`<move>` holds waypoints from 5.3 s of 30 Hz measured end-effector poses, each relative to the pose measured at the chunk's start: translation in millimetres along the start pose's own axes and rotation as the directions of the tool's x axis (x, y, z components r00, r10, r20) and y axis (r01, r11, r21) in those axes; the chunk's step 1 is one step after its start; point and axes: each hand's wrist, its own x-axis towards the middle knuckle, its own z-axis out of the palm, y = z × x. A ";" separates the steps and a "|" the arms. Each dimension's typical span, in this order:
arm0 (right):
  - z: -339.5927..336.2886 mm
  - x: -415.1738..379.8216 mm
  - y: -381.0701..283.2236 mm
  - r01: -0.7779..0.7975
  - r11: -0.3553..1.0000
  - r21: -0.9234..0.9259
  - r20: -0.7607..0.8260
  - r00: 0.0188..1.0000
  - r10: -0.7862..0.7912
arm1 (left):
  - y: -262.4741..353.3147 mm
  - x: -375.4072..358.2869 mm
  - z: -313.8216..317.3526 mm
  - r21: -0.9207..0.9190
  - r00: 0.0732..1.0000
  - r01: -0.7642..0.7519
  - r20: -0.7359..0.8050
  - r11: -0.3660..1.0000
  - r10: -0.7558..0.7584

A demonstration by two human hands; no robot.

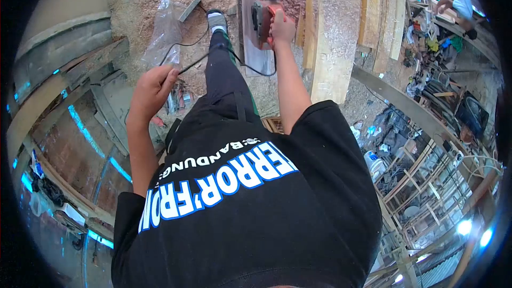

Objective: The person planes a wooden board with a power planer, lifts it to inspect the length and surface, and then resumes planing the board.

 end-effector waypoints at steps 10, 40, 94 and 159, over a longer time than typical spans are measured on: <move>-109.2 -180.8 94.8 -0.202 0.979 0.020 0.078 0.977 0.200 | -19.1 -61.4 33.3 -0.074 0.991 0.083 0.111 0.994 -0.074; -1.4 -42.9 6.0 -0.022 0.997 0.069 0.017 1.000 0.021 | -18.0 -63.0 -0.2 -0.075 0.989 0.146 0.018 0.986 -0.145; -126.9 -239.6 161.8 -0.343 0.939 0.019 0.052 0.938 0.342 | -11.3 -61.7 58.5 -0.003 0.959 0.013 0.284 1.000 -0.012; -494.9 -357.1 77.5 0.015 0.999 -0.035 0.283 0.959 -0.005 | 81.6 -384.6 353.1 -0.111 0.965 -0.006 -0.260 0.994 -0.024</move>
